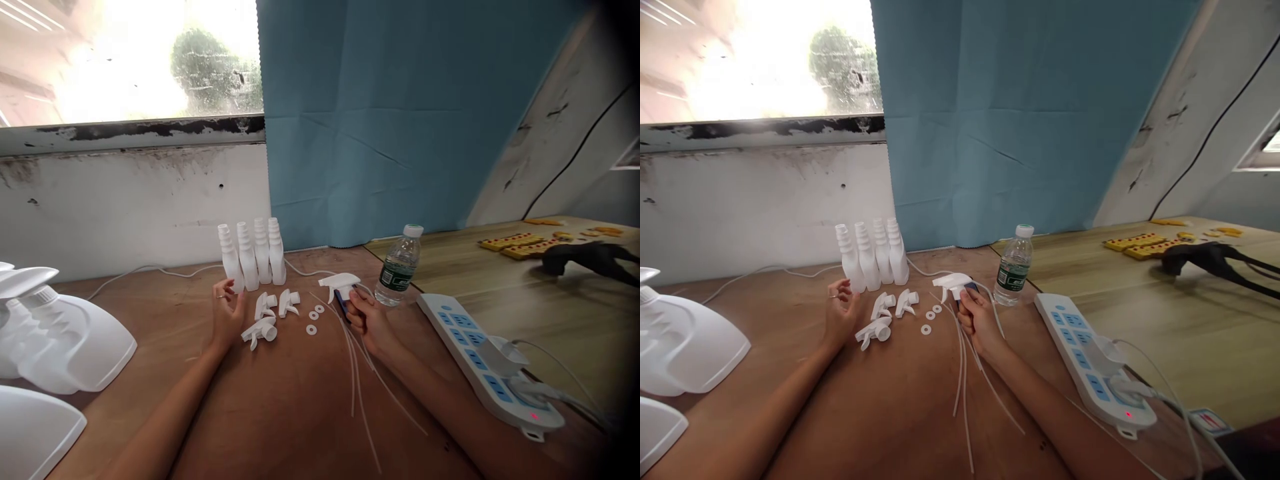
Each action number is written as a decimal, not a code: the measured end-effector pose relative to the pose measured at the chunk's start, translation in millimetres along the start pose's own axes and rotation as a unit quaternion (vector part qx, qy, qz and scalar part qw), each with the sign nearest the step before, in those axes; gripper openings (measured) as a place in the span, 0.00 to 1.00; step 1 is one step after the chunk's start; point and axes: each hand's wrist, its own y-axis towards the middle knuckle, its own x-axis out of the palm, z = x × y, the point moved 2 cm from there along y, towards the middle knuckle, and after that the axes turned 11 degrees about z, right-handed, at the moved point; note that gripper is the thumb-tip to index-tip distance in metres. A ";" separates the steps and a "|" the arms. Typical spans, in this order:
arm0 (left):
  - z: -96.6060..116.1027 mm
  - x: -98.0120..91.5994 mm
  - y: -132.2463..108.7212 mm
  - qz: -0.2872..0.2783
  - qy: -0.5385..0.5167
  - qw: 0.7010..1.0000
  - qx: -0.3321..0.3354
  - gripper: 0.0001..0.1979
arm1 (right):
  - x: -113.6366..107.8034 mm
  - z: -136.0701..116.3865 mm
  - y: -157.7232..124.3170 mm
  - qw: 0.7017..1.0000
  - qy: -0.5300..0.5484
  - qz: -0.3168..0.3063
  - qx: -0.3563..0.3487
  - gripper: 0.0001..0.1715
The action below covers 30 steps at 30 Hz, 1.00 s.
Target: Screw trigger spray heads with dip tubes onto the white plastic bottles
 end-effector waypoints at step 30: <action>86.2 -17.6 -70.7 -0.352 -0.015 0.927 0.132 0.10 | 4.8 1.3 6.4 0.950 -0.199 -0.013 -0.241 0.22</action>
